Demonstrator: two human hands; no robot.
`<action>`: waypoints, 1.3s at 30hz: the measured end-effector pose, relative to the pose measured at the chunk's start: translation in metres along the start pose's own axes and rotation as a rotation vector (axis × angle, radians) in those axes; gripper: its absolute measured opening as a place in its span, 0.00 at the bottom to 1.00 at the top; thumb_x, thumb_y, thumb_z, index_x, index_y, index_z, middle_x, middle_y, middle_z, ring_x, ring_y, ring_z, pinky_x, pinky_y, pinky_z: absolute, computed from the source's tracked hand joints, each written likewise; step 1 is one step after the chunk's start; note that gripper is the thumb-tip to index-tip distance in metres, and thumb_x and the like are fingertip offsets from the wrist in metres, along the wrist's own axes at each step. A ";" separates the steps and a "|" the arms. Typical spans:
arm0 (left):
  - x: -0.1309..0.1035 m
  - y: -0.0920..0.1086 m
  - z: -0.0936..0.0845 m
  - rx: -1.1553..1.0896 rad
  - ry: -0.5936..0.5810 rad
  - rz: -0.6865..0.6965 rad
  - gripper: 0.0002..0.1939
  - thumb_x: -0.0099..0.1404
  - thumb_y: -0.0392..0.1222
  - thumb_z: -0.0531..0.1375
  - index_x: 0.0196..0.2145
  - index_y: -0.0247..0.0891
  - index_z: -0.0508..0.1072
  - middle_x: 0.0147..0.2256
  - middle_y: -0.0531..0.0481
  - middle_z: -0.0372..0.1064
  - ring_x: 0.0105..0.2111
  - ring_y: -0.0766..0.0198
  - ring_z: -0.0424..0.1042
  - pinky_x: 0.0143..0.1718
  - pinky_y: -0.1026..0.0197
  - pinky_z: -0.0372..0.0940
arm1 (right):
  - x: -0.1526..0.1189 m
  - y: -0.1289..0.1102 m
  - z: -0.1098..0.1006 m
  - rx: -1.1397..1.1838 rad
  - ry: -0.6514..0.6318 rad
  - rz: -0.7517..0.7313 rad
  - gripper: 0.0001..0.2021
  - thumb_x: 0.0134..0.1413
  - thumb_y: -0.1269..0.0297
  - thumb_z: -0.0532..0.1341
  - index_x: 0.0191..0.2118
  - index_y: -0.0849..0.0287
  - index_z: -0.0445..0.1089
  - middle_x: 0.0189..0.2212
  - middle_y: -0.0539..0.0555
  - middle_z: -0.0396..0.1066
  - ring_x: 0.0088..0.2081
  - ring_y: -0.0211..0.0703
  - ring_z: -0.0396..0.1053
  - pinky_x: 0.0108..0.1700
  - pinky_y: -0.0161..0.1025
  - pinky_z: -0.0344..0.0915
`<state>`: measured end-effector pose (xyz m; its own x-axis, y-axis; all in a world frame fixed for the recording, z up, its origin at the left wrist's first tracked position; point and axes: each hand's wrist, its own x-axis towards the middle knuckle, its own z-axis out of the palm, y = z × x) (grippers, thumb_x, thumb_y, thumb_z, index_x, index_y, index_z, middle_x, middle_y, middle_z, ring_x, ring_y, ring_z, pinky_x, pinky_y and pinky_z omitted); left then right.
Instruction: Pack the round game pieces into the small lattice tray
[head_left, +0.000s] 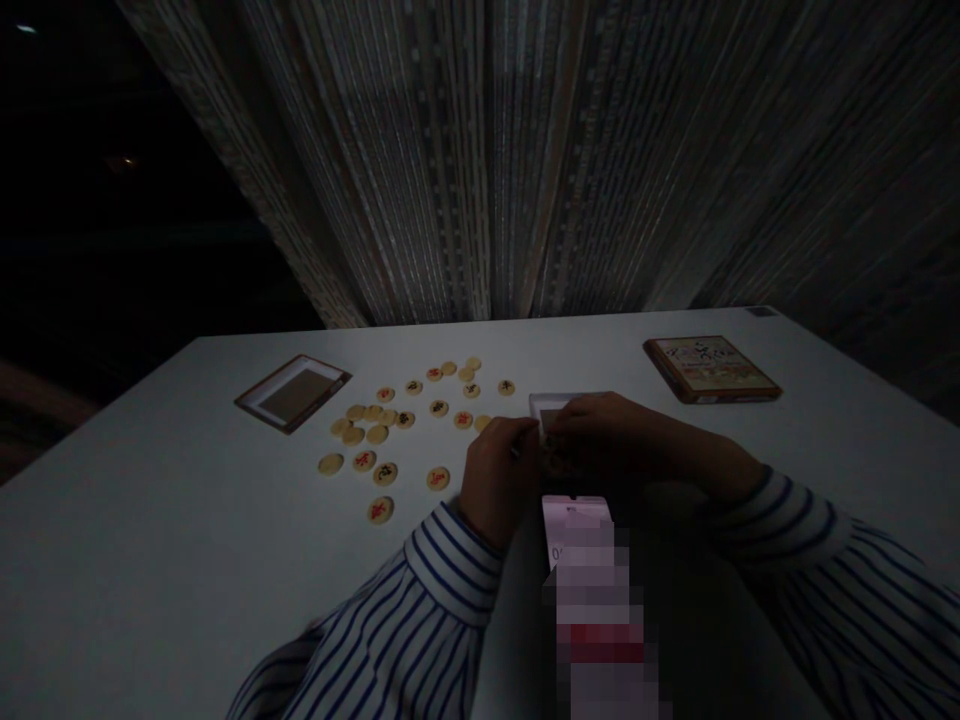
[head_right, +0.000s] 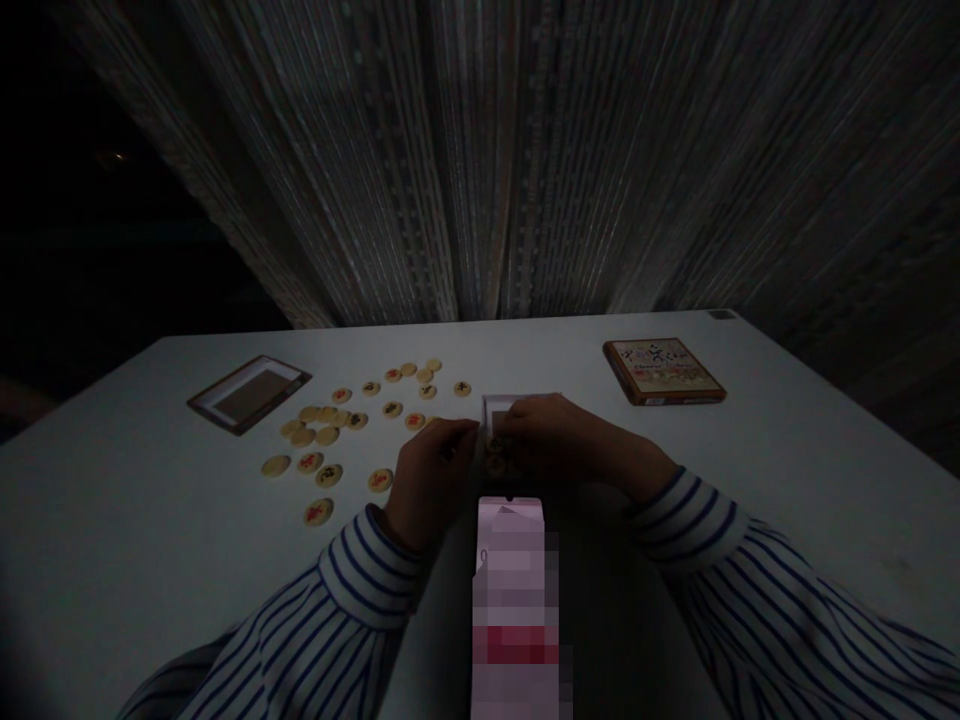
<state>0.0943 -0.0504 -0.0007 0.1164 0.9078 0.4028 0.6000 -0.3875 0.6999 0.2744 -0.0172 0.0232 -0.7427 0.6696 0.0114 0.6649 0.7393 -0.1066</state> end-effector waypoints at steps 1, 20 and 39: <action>0.000 -0.001 0.000 -0.003 0.001 0.001 0.08 0.59 0.32 0.56 0.35 0.35 0.75 0.30 0.49 0.73 0.30 0.65 0.70 0.34 0.63 0.65 | 0.000 0.001 0.000 -0.017 0.008 -0.004 0.14 0.49 0.69 0.57 0.44 0.56 0.67 0.36 0.54 0.70 0.33 0.40 0.67 0.32 0.35 0.61; -0.007 -0.004 0.000 0.012 -0.043 0.037 0.08 0.59 0.34 0.56 0.37 0.34 0.72 0.31 0.47 0.71 0.30 0.64 0.69 0.33 0.61 0.66 | -0.046 -0.023 -0.014 -0.001 0.470 0.371 0.15 0.57 0.66 0.50 0.47 0.62 0.66 0.40 0.58 0.71 0.40 0.46 0.69 0.42 0.43 0.65; -0.021 0.001 -0.003 0.020 -0.245 0.053 0.17 0.56 0.31 0.58 0.45 0.33 0.68 0.40 0.42 0.71 0.41 0.58 0.70 0.41 0.55 0.67 | -0.060 -0.013 0.016 0.234 0.330 0.643 0.18 0.52 0.68 0.51 0.48 0.62 0.67 0.41 0.60 0.72 0.41 0.47 0.71 0.40 0.42 0.67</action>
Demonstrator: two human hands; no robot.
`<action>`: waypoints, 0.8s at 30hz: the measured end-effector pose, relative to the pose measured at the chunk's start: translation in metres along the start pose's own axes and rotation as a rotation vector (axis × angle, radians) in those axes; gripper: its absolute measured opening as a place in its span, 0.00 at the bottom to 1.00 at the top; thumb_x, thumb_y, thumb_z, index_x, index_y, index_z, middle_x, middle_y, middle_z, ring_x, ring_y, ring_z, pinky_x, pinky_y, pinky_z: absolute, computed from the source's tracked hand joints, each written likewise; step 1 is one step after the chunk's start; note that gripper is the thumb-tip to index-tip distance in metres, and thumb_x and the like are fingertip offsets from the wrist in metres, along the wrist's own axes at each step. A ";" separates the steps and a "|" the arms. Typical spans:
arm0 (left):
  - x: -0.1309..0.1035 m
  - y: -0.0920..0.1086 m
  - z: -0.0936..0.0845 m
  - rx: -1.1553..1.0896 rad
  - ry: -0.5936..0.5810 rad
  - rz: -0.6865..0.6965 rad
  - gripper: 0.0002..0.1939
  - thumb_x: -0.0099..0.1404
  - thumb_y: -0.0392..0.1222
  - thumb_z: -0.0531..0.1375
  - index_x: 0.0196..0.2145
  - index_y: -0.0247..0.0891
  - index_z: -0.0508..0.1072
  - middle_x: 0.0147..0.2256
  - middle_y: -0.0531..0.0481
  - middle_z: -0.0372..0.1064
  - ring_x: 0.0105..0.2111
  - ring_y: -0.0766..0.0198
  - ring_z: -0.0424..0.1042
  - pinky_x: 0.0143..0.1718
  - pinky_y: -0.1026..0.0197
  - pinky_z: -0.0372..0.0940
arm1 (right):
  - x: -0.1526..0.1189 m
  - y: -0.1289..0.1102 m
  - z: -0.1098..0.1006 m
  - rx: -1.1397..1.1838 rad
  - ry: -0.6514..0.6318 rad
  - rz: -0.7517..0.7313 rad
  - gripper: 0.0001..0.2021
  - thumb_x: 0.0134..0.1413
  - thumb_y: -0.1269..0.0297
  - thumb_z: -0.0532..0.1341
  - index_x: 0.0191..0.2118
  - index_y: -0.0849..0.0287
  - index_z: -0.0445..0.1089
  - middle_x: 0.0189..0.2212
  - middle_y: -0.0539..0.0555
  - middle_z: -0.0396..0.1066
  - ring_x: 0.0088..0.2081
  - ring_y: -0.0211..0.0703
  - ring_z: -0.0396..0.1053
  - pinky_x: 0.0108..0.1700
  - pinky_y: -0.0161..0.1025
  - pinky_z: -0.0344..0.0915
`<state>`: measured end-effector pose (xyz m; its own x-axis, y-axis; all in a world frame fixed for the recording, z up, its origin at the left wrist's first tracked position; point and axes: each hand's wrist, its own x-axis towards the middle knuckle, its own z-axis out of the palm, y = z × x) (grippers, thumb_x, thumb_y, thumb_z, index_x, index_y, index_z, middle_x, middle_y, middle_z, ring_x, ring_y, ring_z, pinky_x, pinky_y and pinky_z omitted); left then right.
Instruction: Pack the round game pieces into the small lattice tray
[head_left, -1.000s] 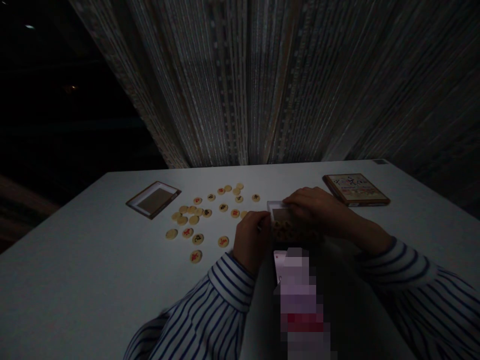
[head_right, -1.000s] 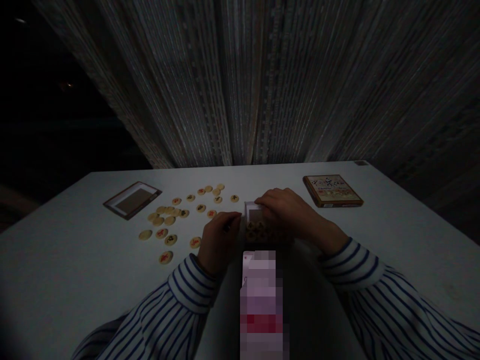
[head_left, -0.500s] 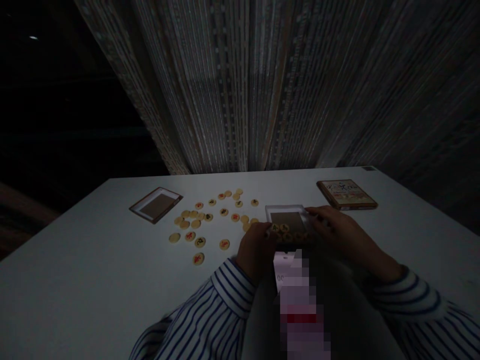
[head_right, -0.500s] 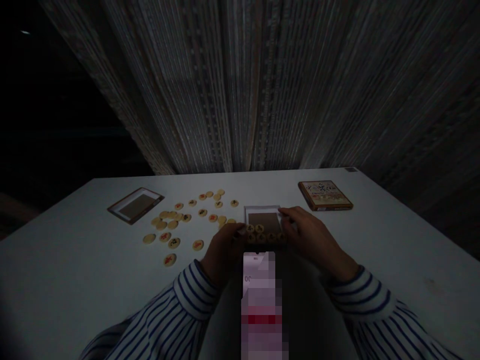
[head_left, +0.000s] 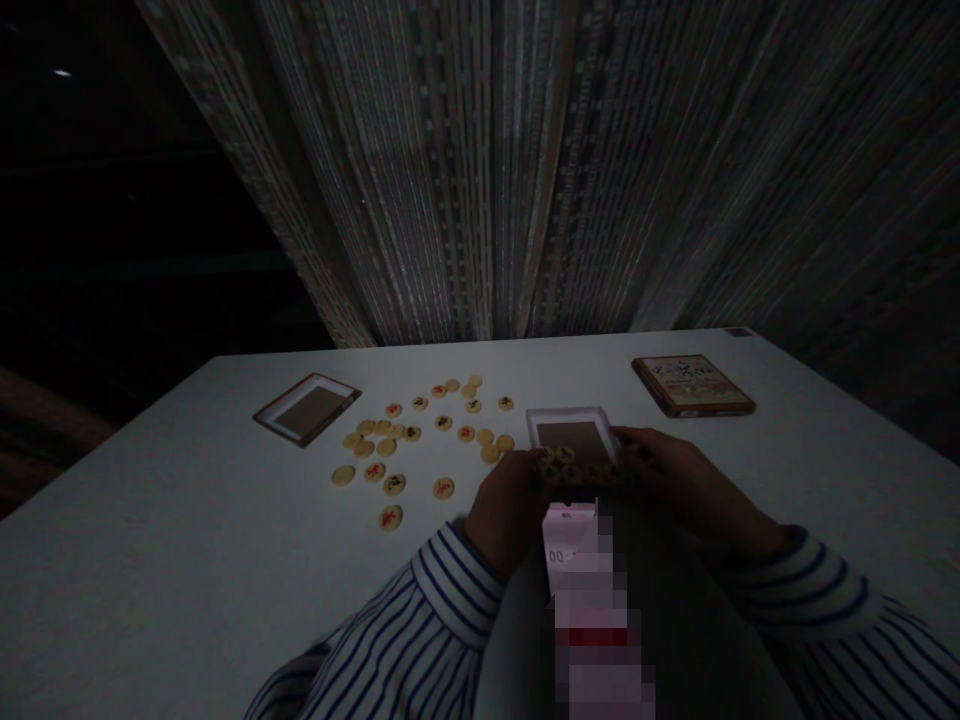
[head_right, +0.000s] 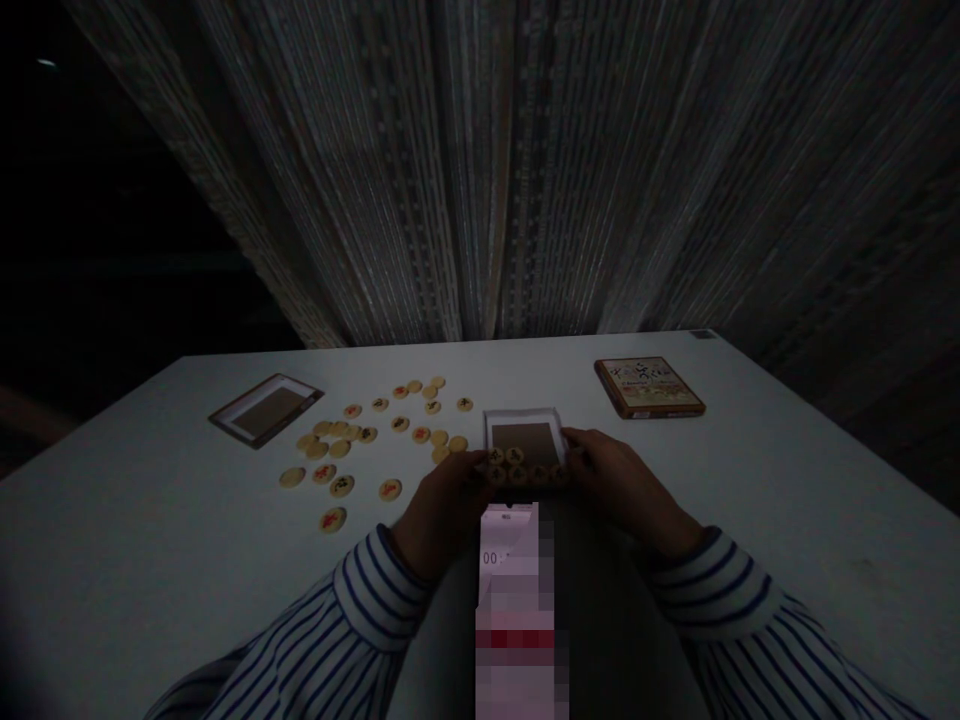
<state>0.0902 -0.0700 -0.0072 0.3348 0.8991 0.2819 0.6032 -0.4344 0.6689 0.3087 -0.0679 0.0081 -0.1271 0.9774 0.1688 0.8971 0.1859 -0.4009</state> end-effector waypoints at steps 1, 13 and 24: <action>0.000 0.000 0.000 -0.003 -0.002 -0.003 0.17 0.57 0.30 0.57 0.45 0.33 0.68 0.40 0.42 0.71 0.41 0.59 0.70 0.41 0.55 0.67 | 0.000 0.000 0.000 0.004 -0.006 0.012 0.18 0.52 0.68 0.50 0.49 0.63 0.67 0.42 0.61 0.72 0.41 0.48 0.71 0.41 0.42 0.67; 0.000 -0.003 0.003 0.000 0.041 -0.013 0.16 0.57 0.32 0.58 0.45 0.35 0.68 0.39 0.44 0.71 0.38 0.61 0.69 0.39 0.57 0.66 | -0.001 0.000 -0.001 0.013 0.041 0.016 0.17 0.52 0.66 0.51 0.48 0.61 0.67 0.41 0.59 0.73 0.39 0.47 0.71 0.37 0.42 0.68; -0.002 0.006 -0.005 0.010 0.128 -0.003 0.07 0.59 0.39 0.57 0.24 0.36 0.69 0.23 0.53 0.65 0.24 0.68 0.64 0.26 0.65 0.60 | -0.002 -0.005 -0.005 0.082 0.161 0.069 0.11 0.54 0.59 0.50 0.33 0.57 0.68 0.29 0.53 0.73 0.28 0.43 0.69 0.29 0.39 0.64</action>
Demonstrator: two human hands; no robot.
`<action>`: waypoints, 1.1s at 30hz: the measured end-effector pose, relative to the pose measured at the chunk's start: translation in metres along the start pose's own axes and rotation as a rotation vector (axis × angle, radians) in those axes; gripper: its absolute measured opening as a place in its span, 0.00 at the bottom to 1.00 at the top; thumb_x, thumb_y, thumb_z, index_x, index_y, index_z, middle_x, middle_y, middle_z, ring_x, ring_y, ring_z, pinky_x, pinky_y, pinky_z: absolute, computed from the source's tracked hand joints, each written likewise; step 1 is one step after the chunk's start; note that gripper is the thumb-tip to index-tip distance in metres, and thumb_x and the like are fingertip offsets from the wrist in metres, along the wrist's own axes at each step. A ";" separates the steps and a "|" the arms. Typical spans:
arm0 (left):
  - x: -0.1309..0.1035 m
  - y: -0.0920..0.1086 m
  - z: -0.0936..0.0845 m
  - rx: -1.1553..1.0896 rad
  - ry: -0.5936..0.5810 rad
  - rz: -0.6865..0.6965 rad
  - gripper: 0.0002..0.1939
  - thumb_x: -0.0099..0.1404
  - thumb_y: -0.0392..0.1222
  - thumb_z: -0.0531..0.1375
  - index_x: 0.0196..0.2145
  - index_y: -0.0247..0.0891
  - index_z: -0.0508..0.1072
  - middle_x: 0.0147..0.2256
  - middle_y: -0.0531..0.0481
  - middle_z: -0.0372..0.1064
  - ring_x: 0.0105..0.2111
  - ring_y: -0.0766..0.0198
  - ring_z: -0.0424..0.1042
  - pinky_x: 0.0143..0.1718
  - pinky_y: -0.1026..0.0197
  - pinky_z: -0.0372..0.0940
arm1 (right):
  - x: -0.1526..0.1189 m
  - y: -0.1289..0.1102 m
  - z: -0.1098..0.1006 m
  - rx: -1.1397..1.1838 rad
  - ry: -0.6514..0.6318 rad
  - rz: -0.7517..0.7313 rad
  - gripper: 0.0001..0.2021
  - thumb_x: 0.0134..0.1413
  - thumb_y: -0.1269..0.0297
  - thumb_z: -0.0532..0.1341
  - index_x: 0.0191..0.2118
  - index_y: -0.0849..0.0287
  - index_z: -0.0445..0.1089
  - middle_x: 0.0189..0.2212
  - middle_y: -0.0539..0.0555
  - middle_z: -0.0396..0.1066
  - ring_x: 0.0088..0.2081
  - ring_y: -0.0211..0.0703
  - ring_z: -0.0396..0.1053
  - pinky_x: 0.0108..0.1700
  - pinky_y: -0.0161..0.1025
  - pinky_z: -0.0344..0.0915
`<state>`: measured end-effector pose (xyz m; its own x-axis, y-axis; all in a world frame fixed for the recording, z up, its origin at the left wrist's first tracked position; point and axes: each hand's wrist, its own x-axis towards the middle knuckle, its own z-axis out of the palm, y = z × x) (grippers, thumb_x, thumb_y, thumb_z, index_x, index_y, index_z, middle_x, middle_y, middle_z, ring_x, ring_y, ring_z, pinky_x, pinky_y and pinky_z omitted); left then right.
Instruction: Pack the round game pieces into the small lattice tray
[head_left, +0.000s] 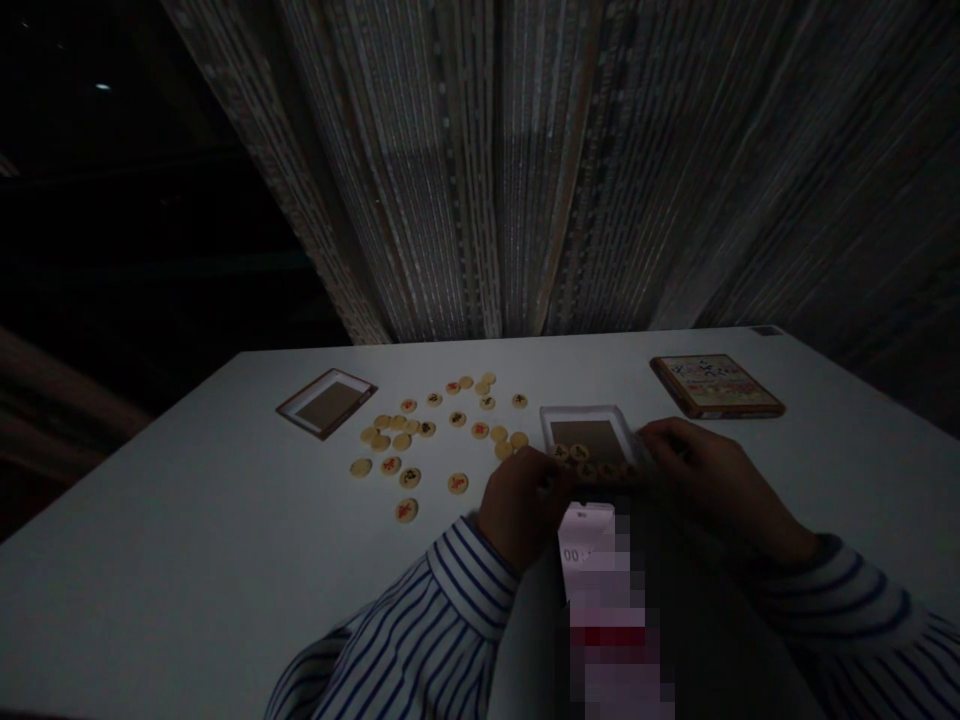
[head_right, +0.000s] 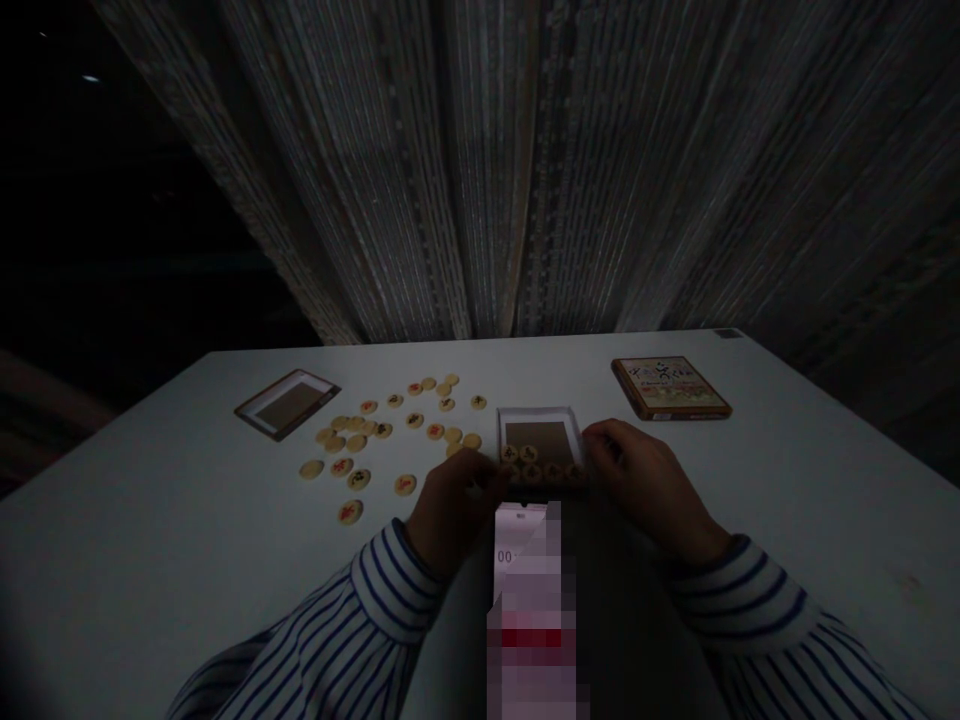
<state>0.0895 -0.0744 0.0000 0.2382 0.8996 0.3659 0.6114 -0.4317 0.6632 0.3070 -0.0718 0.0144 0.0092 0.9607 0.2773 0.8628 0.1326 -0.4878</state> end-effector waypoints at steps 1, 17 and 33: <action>0.000 0.000 0.000 -0.004 0.001 -0.003 0.07 0.59 0.39 0.57 0.24 0.36 0.69 0.23 0.52 0.65 0.24 0.67 0.64 0.26 0.65 0.60 | 0.000 0.000 0.000 0.004 -0.003 0.008 0.12 0.54 0.59 0.50 0.33 0.57 0.68 0.29 0.53 0.73 0.28 0.43 0.69 0.29 0.39 0.64; 0.000 -0.003 0.003 -0.025 -0.006 0.035 0.04 0.58 0.36 0.57 0.29 0.37 0.71 0.26 0.51 0.69 0.26 0.67 0.67 0.28 0.64 0.62 | -0.001 -0.003 -0.001 0.026 0.009 -0.026 0.11 0.53 0.58 0.50 0.31 0.56 0.68 0.27 0.53 0.73 0.27 0.44 0.70 0.28 0.39 0.64; 0.007 -0.002 -0.009 -0.091 0.068 0.070 0.09 0.60 0.33 0.55 0.37 0.35 0.72 0.32 0.48 0.73 0.31 0.66 0.70 0.35 0.63 0.65 | 0.007 0.001 -0.013 0.088 0.104 -0.049 0.12 0.55 0.58 0.51 0.36 0.58 0.69 0.33 0.55 0.73 0.35 0.45 0.70 0.35 0.41 0.65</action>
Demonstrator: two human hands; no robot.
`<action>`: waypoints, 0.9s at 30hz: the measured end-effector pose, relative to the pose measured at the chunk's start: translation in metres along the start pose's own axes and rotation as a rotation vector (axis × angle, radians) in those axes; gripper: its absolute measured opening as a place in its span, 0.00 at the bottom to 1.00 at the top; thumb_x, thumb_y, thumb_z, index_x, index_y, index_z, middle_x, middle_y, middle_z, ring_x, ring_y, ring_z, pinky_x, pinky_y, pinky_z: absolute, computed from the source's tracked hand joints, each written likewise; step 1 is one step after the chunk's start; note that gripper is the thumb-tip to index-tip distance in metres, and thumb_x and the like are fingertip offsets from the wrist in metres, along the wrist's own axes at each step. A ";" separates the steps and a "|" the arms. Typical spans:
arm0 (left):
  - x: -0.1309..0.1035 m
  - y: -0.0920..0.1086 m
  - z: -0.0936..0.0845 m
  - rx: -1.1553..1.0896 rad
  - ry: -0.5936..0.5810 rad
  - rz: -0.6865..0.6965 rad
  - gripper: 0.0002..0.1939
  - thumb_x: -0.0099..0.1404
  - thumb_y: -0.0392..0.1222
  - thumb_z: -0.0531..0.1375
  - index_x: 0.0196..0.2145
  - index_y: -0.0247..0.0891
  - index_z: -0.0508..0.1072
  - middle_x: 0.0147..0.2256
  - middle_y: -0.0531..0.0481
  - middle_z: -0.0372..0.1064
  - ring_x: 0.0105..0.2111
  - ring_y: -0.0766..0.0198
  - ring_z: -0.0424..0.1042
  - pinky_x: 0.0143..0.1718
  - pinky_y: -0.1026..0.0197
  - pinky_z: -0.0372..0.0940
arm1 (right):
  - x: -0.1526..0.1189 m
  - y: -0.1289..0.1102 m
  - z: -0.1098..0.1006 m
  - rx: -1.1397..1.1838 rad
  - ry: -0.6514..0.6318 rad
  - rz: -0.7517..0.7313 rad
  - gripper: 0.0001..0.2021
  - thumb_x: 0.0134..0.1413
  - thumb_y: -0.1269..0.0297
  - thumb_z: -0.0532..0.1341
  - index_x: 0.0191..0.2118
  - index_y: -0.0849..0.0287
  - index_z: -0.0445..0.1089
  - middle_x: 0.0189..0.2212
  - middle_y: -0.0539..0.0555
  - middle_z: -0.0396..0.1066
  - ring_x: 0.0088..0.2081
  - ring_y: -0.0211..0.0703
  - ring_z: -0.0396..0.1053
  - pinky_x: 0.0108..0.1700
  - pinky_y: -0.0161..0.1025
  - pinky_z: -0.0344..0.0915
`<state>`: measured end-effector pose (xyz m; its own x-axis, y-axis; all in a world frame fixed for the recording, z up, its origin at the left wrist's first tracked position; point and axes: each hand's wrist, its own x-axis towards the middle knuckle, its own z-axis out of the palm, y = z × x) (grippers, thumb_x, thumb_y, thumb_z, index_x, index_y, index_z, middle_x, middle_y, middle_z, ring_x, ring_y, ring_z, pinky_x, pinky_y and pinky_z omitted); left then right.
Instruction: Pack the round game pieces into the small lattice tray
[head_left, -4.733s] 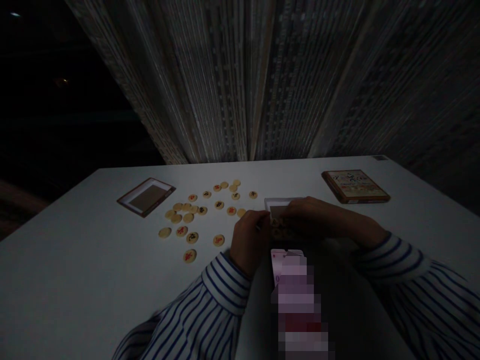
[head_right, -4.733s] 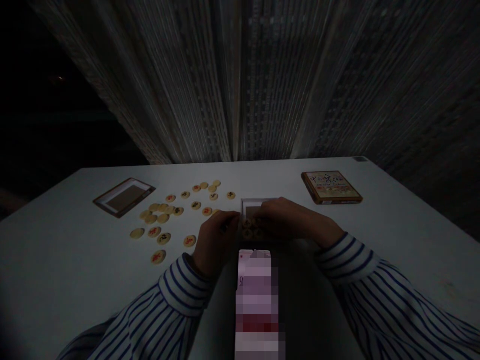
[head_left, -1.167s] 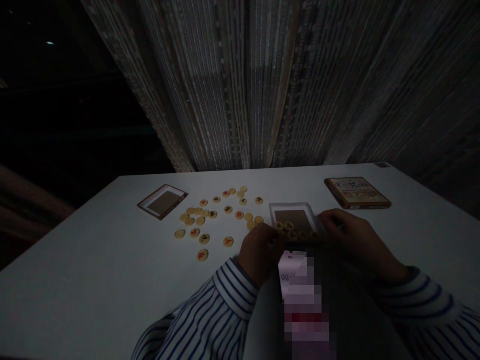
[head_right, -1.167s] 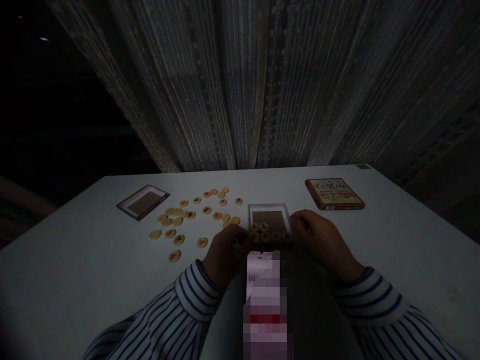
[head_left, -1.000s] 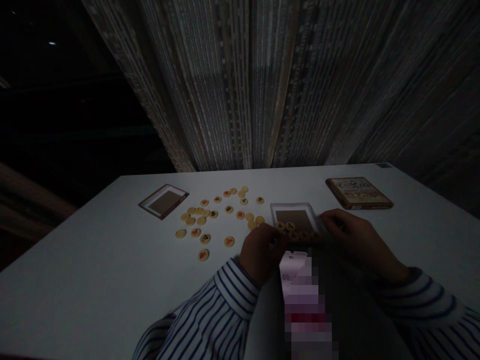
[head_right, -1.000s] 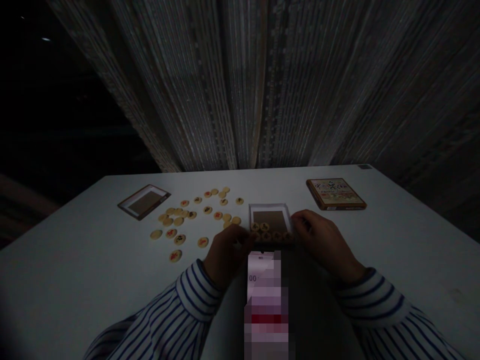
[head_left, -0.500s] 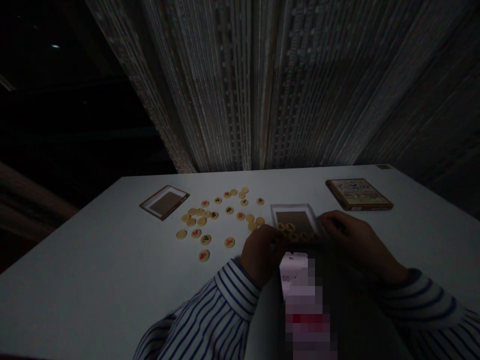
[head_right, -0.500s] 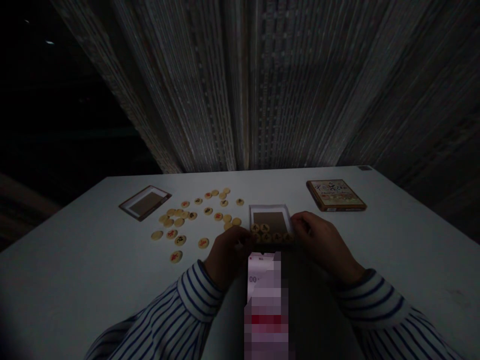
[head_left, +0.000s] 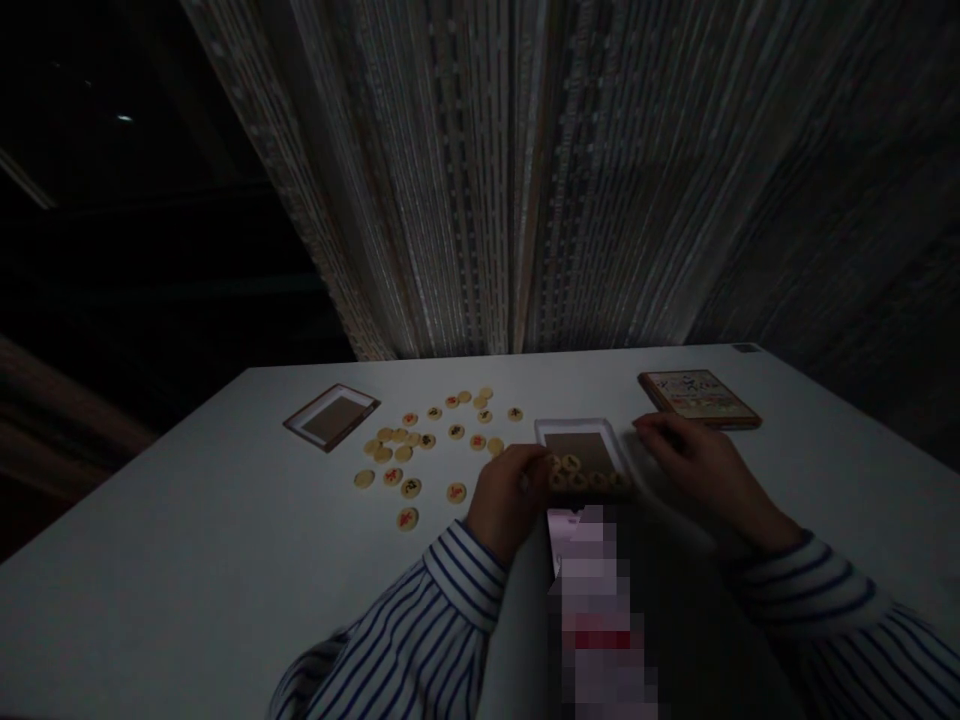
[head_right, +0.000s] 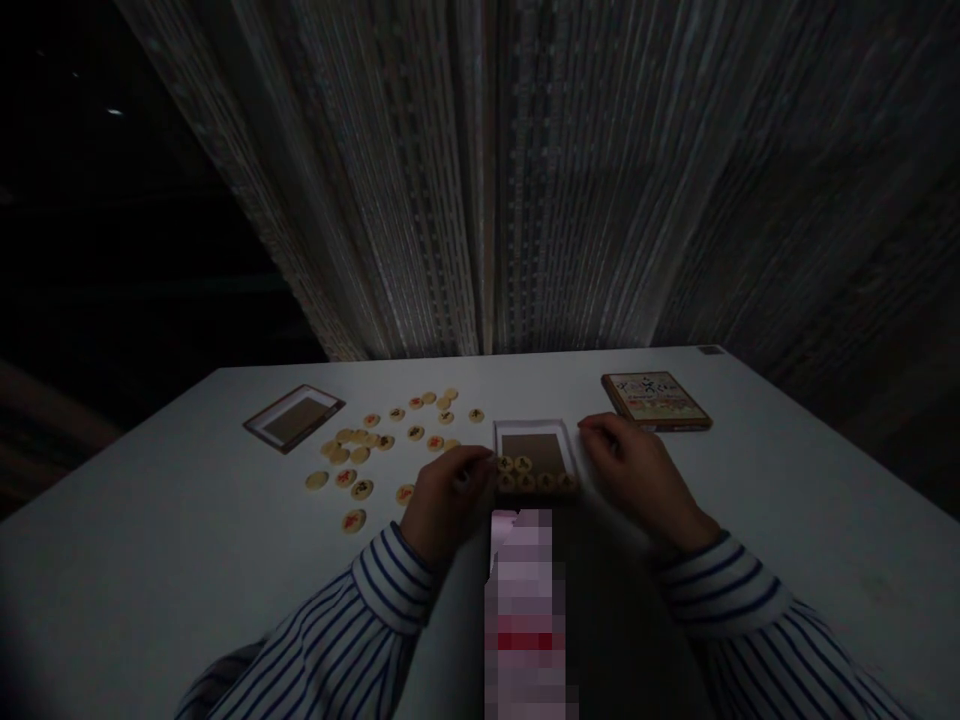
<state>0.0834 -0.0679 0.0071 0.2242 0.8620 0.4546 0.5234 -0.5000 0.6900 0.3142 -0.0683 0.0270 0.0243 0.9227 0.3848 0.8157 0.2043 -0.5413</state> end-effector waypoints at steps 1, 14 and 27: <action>0.003 0.000 -0.004 -0.004 0.016 -0.016 0.09 0.60 0.33 0.55 0.37 0.35 0.72 0.32 0.48 0.73 0.31 0.66 0.70 0.34 0.63 0.65 | 0.004 -0.003 -0.003 0.005 0.014 -0.022 0.12 0.55 0.59 0.51 0.36 0.58 0.69 0.33 0.55 0.73 0.34 0.45 0.70 0.36 0.41 0.65; 0.081 -0.001 -0.068 0.163 -0.055 -0.112 0.09 0.58 0.41 0.56 0.35 0.35 0.73 0.32 0.48 0.73 0.31 0.64 0.71 0.34 0.64 0.64 | 0.061 -0.071 -0.017 -0.097 -0.059 -0.278 0.10 0.53 0.64 0.52 0.35 0.58 0.70 0.31 0.52 0.73 0.32 0.42 0.69 0.33 0.37 0.61; 0.087 -0.041 -0.055 0.660 -0.229 -0.255 0.15 0.60 0.47 0.54 0.41 0.37 0.70 0.38 0.42 0.73 0.39 0.54 0.71 0.36 0.58 0.61 | 0.086 -0.082 0.024 -0.220 -0.261 -0.274 0.11 0.54 0.63 0.51 0.37 0.58 0.69 0.32 0.53 0.73 0.33 0.42 0.69 0.34 0.36 0.58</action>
<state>0.0358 0.0236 0.0495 0.1573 0.9766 0.1469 0.9510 -0.1899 0.2440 0.2358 0.0022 0.0865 -0.3341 0.9016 0.2749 0.8761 0.4046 -0.2622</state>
